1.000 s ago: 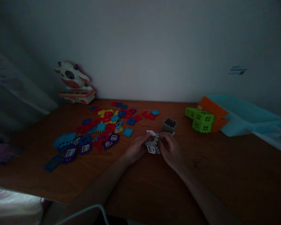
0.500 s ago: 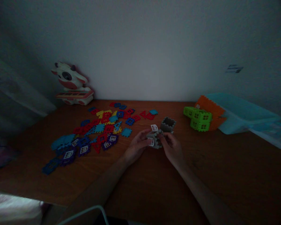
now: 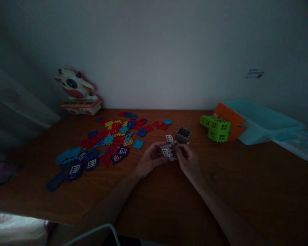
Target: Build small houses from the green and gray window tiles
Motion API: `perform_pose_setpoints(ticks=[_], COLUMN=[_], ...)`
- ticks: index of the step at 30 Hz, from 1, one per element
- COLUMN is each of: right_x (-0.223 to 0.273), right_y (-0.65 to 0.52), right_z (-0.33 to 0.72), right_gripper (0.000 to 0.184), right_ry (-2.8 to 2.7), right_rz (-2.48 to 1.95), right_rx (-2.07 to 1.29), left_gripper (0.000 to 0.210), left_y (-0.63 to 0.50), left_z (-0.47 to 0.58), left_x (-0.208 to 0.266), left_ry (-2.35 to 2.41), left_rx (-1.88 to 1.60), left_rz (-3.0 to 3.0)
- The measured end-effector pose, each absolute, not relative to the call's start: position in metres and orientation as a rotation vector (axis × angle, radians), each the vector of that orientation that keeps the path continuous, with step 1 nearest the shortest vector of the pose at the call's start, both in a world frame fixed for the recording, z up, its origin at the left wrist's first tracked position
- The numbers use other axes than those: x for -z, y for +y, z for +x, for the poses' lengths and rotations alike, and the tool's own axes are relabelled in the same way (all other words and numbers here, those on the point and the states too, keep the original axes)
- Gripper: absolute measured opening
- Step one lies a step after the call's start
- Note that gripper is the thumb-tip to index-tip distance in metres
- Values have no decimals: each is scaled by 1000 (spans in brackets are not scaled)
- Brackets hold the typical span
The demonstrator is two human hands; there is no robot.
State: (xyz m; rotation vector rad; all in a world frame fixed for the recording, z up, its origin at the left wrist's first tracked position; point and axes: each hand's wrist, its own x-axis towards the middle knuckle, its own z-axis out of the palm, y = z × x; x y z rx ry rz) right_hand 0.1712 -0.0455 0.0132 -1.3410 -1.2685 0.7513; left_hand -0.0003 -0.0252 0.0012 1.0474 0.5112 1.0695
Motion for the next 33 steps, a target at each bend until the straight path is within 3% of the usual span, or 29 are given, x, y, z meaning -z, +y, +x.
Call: perform_pose_setpoints(ticks=[7,13,18,23,29,33], right_x=[-18,-16,-14,-12,-11,-12], right_y=[-52,-54,-56,-56,-54,-54], right_z=[171,171,173,174,176,175], right_gripper=[32,24,41,37,37,36], right_ry=[-1460,-1511,-1658,-1728,-1679,-1653], right_rz=[-1399,-1398,-1369,-1383,-1392,-1396], right_rx=[-609,-558,-521,-510,-551,-567], left_gripper=[26,26,26,31,60,55], left_y=[-27,-25,-23,-26,-28,-27], left_z=[-1,1,1,-4,-9,-7], left_x=[-12,-13,-12,-16,-18,-17], left_ry=[572,578,603,548,372,423], left_rx=[-1062,-1062,-1078,-1019,-975,-996], left_rz=[762,721,729,718,754,769])
